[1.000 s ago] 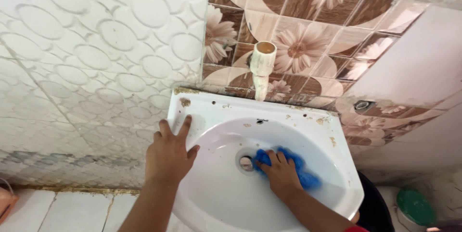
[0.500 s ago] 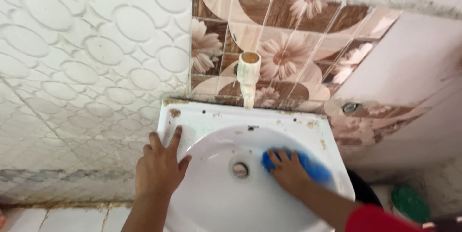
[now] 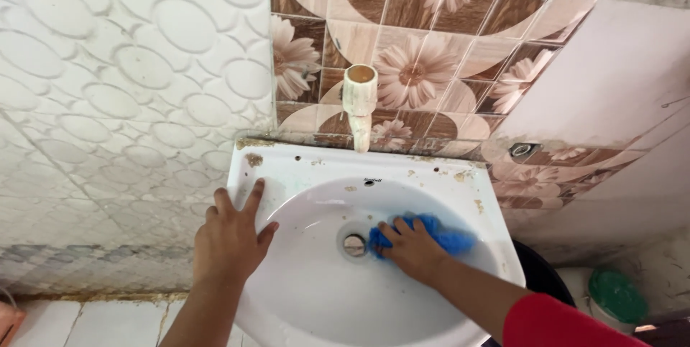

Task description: The person fills a clay cup with water from a wall-mounted tap, then uses a blue cloth to scrub the interior and rim of a white ceramic sink. The person repeatedly wets the cloth under the tap and continues scrubbing the sink basin and surrounding tiled wall area.

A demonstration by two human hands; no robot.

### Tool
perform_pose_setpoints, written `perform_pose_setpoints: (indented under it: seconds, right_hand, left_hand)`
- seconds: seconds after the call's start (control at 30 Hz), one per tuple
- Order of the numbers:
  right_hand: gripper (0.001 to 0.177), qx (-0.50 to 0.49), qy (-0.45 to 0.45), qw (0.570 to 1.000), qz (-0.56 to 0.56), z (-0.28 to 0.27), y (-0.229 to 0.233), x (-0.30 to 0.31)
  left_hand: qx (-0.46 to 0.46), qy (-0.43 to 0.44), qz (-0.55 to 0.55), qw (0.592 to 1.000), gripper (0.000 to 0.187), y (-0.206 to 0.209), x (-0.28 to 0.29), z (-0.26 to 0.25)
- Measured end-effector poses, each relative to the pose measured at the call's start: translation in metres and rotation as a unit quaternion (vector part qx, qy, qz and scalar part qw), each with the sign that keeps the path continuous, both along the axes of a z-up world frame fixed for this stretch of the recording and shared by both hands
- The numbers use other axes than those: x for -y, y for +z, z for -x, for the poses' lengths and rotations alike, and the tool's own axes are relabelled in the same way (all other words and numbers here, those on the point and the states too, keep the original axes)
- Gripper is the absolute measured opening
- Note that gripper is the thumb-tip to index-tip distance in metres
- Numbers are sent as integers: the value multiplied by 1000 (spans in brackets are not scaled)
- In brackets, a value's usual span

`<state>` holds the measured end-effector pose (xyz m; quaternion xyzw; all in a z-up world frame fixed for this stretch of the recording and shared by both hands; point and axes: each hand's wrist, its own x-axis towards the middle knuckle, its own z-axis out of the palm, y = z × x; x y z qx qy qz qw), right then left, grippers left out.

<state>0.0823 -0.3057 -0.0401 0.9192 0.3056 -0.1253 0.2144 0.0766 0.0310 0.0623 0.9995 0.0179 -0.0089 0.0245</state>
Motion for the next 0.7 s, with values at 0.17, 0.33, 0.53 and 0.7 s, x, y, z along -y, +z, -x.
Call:
perform_pose_setpoints:
  seconds: [0.17,0.33,0.53,0.7]
  right_hand:
    - [46,17,-5,1000,-11,2,-7,-14]
    - [65,-120,-160,976,-89,17,-9,-42]
    - [54,-28,4,997,-65,3,-7,-13]
    - [61,-65,-123,989,-58,11,-9,-34]
  left_hand:
    - [-12,1,-3,1000,78,3,0,0]
    - [-5,-4,-7,1000,78,2,-1,-1]
    - [-15,0,-1,1000,78,4,1,-3]
    - [1,-5,-2,1000,83,3,0,-3]
